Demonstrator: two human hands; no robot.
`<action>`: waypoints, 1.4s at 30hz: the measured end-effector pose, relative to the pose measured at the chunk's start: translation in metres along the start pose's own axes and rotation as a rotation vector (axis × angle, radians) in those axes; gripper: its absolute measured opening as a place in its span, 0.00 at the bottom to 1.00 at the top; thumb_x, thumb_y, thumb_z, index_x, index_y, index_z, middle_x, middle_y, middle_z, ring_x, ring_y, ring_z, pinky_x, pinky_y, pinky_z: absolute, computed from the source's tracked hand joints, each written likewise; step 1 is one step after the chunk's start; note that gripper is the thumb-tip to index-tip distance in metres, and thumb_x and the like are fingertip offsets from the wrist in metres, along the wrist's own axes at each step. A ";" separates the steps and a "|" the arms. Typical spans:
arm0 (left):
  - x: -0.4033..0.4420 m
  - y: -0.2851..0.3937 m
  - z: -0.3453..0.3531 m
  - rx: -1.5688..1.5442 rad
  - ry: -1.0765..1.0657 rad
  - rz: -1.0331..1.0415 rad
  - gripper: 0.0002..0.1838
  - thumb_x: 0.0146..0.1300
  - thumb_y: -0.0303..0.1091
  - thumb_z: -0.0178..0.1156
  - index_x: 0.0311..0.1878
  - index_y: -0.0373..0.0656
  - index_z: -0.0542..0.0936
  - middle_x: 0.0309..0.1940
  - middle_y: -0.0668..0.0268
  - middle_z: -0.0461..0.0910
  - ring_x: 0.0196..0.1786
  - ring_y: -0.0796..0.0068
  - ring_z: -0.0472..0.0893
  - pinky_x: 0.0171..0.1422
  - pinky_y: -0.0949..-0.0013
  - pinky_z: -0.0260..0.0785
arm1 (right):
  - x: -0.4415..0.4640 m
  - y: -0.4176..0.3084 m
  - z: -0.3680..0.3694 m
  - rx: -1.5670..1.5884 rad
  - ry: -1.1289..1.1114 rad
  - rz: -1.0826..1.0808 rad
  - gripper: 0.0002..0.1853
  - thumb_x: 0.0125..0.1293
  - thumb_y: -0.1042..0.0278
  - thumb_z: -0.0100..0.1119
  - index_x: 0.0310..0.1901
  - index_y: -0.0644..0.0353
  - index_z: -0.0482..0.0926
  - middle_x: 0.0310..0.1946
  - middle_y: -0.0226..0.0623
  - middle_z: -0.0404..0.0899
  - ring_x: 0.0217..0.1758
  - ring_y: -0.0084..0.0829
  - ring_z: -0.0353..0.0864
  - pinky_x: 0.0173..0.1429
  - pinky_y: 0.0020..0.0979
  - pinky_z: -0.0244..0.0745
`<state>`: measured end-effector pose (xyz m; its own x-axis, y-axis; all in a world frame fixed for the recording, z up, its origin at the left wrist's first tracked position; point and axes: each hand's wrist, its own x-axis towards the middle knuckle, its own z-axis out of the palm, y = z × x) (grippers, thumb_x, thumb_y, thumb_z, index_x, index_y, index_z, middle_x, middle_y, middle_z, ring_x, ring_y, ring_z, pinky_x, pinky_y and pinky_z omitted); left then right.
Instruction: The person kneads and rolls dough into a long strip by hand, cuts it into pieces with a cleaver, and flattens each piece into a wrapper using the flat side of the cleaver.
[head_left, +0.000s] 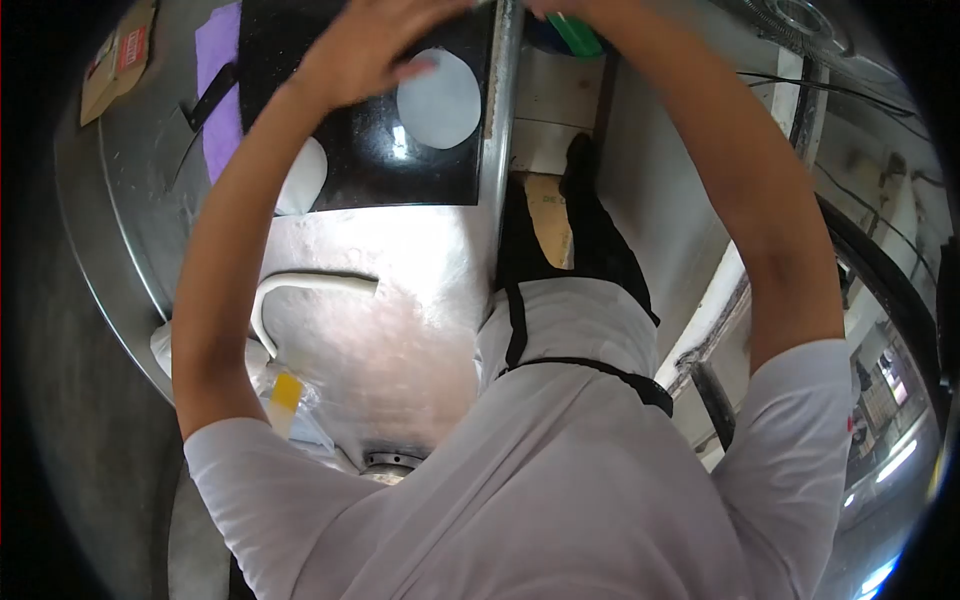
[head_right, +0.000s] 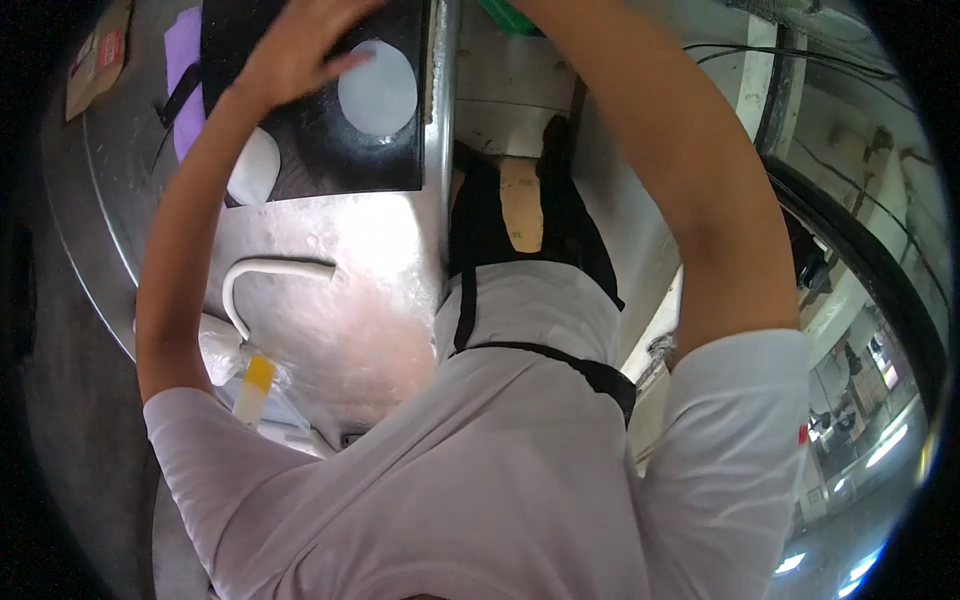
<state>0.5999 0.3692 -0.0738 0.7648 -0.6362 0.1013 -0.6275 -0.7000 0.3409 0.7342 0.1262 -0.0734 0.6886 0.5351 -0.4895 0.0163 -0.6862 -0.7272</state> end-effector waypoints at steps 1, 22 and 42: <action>-0.008 0.020 -0.003 0.024 -0.053 0.025 0.42 0.62 0.38 0.71 0.79 0.60 0.65 0.74 0.60 0.71 0.75 0.55 0.71 0.76 0.45 0.64 | -0.002 0.047 0.033 -0.216 0.391 -0.512 0.29 0.58 0.51 0.75 0.48 0.70 0.81 0.45 0.63 0.85 0.51 0.58 0.87 0.56 0.49 0.81; -0.087 0.016 -0.024 -0.857 -0.041 -0.741 0.09 0.66 0.30 0.66 0.45 0.40 0.77 0.40 0.64 0.80 0.42 0.73 0.83 0.45 0.64 0.80 | -0.249 0.063 0.101 0.022 -0.198 -0.032 0.24 0.67 0.58 0.72 0.56 0.67 0.78 0.45 0.56 0.87 0.47 0.49 0.89 0.49 0.43 0.81; -0.195 0.245 0.066 0.593 0.763 -1.919 0.32 0.52 0.42 0.77 0.56 0.35 0.74 0.43 0.51 0.81 0.43 0.50 0.82 0.49 0.54 0.76 | -0.130 0.050 0.016 -0.116 -0.369 -0.381 0.21 0.66 0.60 0.71 0.55 0.62 0.79 0.43 0.52 0.87 0.47 0.54 0.87 0.50 0.45 0.79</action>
<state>0.2874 0.3004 -0.0719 0.1462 0.9103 0.3874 0.9463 -0.2429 0.2135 0.6340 0.0299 -0.0536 0.3179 0.8800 -0.3529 0.3096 -0.4482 -0.8386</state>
